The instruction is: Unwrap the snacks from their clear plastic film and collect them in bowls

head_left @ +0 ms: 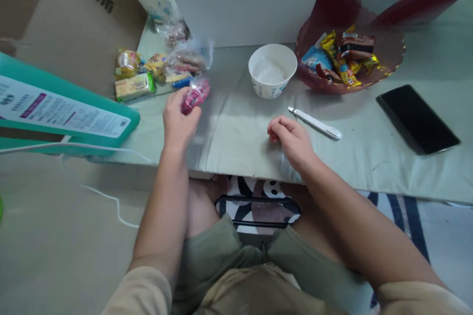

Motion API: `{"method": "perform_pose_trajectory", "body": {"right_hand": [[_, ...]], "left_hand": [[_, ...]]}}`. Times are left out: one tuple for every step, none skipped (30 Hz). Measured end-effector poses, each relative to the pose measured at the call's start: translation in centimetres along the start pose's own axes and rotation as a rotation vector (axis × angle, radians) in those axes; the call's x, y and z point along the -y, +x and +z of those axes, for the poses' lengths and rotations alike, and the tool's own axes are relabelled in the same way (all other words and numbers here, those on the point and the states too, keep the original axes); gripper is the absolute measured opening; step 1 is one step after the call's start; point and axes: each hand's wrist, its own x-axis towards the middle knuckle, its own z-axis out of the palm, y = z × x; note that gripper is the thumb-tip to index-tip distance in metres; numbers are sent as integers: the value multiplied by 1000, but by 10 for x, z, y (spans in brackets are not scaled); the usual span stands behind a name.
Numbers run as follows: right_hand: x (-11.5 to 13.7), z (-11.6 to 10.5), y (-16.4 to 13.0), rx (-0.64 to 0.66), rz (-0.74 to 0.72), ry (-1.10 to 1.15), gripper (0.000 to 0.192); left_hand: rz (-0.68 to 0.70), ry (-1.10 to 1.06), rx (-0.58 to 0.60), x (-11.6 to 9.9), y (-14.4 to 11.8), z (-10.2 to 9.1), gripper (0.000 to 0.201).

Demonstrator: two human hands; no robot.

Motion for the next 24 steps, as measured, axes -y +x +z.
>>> {"method": "perform_pose_trajectory", "body": {"right_hand": [[-1, -2, 1, -33, -44, -36, 19], [-1, -4, 2, -62, -94, -65, 17], [-1, -6, 2, -74, -147, -83, 21], [-1, -9, 2, -59, -198, -91, 33], [-1, -11, 1, -15, -246, -92, 45], [-1, -13, 0, 47, -288, -97, 52], [-1, -15, -1, 113, -326, -117, 53], [-1, -16, -3, 167, -360, -154, 49], [-1, -15, -5, 193, -392, -202, 43], [-1, -14, -7, 190, -419, -254, 37], [-2, -12, -9, 166, -443, -308, 34], [-3, -9, -11, 132, -461, -357, 32], [-4, -6, -12, 94, -474, -399, 30], [-6, -4, -13, 59, -480, -437, 28], [-7, -2, -13, 26, -480, -475, 27], [-9, 0, -12, -9, -479, -518, 26], [-10, 1, -12, -45, -480, -567, 25], [-10, 2, -11, -75, -488, -621, 25], [-11, 2, -11, -90, -506, -677, 25], [-11, 3, -10, -88, -534, -729, 25], [-11, 5, -10, -71, -566, -772, 25], [-12, 8, -10, -48, -600, -806, 23], [-13, 11, -10, -24, -631, -837, 22], [-14, 14, -10, -8, -655, -867, 22]], "left_hand": [[-27, -125, 51, -10, -6, 0, 40], [-65, -271, 149, -20, -11, 1, 39], [-103, -397, 272, -28, -17, 2, 40], [-126, -482, 407, -35, -23, 4, 40], [-139, -536, 520, -39, -28, 8, 39], [-150, -561, 601, -41, -33, 13, 37], [-163, -571, 645, -40, -37, 19, 34], [-184, -580, 652, -38, -41, 26, 32], [-211, -592, 635, -35, -44, 35, 32], [-236, -601, 604, -30, -48, 44, 35], [-254, -601, 562, -26, -51, 54, 40], [-265, -592, 506, -22, -55, 63, 44], [-274, -573, 433, -19, -59, 72, 47], [-281, -546, 350, -18, -62, 79, 49], [-283, -508, 270, -17, -66, 84, 47], [-276, -471, 208, -17, -68, 87, 44], [-261, -445, 177, -19, -70, 88, 41], [-242, -435, 183, -20, -71, 87, 38], [-223, -443, 219, -21, -71, 85, 39], [-209, -465, 273, -22, -70, 82, 44], [-195, -488, 329, -22, -68, 79, 52], [-175, -501, 377, -22, -66, 75, 61], [-146, -498, 413, -20, -64, 72, 70], [-109, -482, 442, -18, -62, 69, 76]]}}
